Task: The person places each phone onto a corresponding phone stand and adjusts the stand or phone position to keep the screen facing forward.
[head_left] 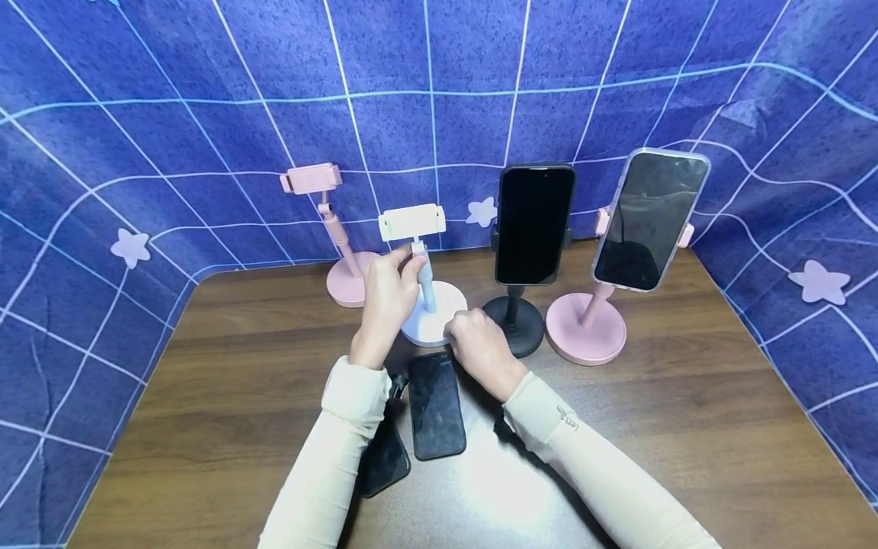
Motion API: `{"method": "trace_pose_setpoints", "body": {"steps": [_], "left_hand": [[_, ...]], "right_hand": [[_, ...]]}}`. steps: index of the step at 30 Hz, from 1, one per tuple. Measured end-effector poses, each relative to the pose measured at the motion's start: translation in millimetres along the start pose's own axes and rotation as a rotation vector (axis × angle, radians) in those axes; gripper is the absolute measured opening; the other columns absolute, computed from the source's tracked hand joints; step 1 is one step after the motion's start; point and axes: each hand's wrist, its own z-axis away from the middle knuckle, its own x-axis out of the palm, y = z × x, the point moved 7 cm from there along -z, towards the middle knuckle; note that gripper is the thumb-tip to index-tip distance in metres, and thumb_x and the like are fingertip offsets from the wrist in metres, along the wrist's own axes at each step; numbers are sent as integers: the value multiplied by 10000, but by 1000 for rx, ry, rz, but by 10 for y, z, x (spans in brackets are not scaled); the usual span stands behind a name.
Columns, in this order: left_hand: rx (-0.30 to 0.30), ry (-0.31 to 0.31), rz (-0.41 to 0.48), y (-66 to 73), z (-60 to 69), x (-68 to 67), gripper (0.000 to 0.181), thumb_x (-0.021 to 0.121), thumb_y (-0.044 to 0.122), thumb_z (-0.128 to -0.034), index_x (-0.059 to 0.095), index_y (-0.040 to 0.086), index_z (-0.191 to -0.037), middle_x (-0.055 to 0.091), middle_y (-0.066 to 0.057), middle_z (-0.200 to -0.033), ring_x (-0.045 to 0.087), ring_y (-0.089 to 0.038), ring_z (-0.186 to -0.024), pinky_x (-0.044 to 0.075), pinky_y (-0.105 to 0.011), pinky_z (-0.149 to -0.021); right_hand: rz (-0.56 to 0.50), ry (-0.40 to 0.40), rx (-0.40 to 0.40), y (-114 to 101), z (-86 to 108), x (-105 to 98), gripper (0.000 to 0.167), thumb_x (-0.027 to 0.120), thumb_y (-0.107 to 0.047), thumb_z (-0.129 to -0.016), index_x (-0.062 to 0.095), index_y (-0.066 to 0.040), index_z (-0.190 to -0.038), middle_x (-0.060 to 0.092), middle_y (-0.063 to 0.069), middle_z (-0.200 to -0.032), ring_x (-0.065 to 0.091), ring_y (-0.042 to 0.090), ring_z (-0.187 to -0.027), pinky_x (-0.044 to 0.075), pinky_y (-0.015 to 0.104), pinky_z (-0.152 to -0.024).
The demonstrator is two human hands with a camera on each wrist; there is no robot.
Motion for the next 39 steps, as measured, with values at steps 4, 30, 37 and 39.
{"method": "trace_pose_setpoints", "body": {"steps": [4, 30, 37, 39], "left_hand": [[1, -5, 0, 15, 18, -9, 223, 664, 163, -1006, 764, -9, -1106, 777, -172, -916, 627, -280, -716, 522, -426, -691], [17, -7, 4, 61, 114, -36, 197, 677, 164, -997, 770, -10, -994, 699, -167, -700, 532, -231, -607, 395, -311, -583], [24, -3, -2, 67, 146, -49, 185, 689, 159, -987, 775, -5, -984, 705, -163, -707, 542, -238, -617, 399, -310, -594], [25, -4, 1, 70, 156, -52, 185, 691, 158, -986, 778, -6, -985, 709, -160, -709, 546, -235, -612, 401, -307, -587]], "right_hand": [[-14, -10, 1, -6, 14, -17, 228, 701, 46, -826, 754, -130, -689, 672, 39, -737, 660, 281, -733, 570, 449, -666], [-39, 20, -53, -38, 119, -57, 172, 733, 30, -843, 795, -112, -768, 689, 70, -750, 660, 318, -745, 557, 468, -702], [-43, 26, -45, -36, 151, -55, 152, 753, 5, -826, 785, -116, -741, 666, 59, -723, 657, 311, -727, 548, 472, -677], [-42, 30, -46, -38, 161, -57, 153, 755, 5, -823, 782, -117, -735, 657, 56, -714, 654, 308, -721, 545, 470, -673]]}}
